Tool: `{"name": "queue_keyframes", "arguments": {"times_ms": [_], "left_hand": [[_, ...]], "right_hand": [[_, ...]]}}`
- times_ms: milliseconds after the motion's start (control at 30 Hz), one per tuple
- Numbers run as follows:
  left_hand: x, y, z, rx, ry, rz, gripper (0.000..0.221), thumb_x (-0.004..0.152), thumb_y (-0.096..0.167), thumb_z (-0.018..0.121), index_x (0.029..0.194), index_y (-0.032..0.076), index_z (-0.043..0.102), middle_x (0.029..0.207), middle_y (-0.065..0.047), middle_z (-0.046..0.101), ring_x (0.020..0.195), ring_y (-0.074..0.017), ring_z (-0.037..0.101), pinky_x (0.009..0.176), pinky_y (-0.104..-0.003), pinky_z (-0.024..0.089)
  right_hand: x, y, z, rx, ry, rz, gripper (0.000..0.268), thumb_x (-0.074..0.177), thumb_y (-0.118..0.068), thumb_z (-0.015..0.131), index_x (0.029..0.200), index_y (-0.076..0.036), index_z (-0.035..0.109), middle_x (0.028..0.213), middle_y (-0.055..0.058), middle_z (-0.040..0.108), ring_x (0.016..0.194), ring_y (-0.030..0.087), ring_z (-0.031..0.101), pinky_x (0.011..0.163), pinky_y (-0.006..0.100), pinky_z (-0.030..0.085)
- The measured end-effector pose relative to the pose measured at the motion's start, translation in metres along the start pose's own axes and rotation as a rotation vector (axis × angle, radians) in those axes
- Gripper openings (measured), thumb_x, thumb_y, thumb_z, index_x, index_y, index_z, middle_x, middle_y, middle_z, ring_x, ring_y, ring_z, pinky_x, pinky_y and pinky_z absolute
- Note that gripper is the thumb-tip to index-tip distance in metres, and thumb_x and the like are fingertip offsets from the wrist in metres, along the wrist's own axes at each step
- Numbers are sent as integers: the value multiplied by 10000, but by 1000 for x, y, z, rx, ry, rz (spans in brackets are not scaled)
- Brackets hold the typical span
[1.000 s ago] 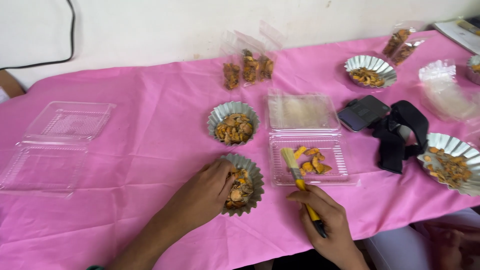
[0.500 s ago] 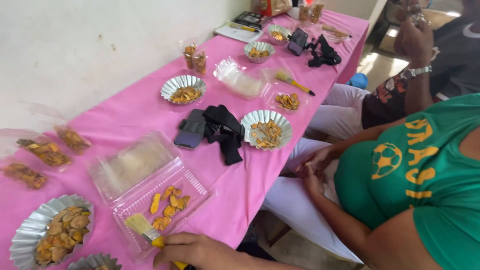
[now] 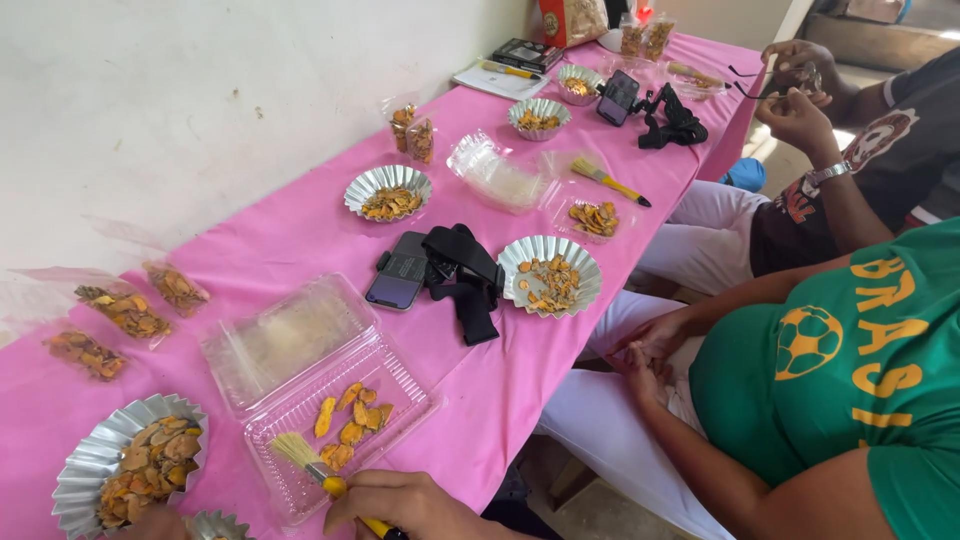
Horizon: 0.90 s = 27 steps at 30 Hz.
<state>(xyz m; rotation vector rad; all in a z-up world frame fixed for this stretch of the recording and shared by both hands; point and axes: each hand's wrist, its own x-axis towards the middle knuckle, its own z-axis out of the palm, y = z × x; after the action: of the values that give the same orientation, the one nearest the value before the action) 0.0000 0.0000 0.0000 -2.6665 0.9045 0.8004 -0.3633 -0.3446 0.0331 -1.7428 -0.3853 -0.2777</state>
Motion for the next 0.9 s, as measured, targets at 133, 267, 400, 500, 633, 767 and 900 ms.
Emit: {"name": "queue_keyframes", "arguments": {"times_ms": [133,267,400,500,633,767,900], "left_hand": [[-23,150,-50,58,-29,-25,267,927,504,700,1113,388,547,1339,379,751,1216,201,783,993,-143,663],[-44,245,-88,13,200,177,266,952,503,602,859,254,591,760,82,711,726,-98,693,698,-293,489],[-12,278,-63,-104,157,241,278,972,436,595,880,177,552,817,-6,668,677,-160,609,642,-354,467],[-51,286,-89,-251,112,187,331,997,388,615,807,143,499,756,-12,605,678,-131,532,641,-330,449],[-71,231,-70,-209,246,136,279,947,424,642,802,198,564,676,16,658,664,-150,606,687,-356,449],[-102,180,-29,-387,271,143,184,934,346,667,818,222,595,732,76,635,701,-76,568,677,-300,444],[-135,185,-6,-414,84,136,99,930,253,534,881,178,490,880,-4,624,828,-177,580,745,-377,436]], "right_hand": [[0,6,-1,-55,-20,-38,184,1111,-217,547,1198,-58,584,1118,93,569,992,224,583,907,303,471],[0,15,-1,-45,32,-75,202,1108,-229,553,1184,-46,593,1099,99,579,951,223,583,869,309,478],[-4,30,4,-40,114,-62,189,996,16,598,1171,-54,621,957,90,584,811,197,555,724,297,461],[-3,33,4,-50,133,-94,203,965,60,603,1136,-48,622,911,83,594,789,196,550,736,305,474],[2,11,2,-61,176,-132,394,791,142,451,1066,-49,658,981,101,656,791,181,603,738,281,478],[8,4,6,-116,227,-186,381,813,72,433,1076,-71,668,1026,94,702,876,229,674,783,317,506],[5,7,13,-155,312,-46,374,774,49,483,1005,-89,743,1002,44,763,883,158,692,782,268,498]]}}
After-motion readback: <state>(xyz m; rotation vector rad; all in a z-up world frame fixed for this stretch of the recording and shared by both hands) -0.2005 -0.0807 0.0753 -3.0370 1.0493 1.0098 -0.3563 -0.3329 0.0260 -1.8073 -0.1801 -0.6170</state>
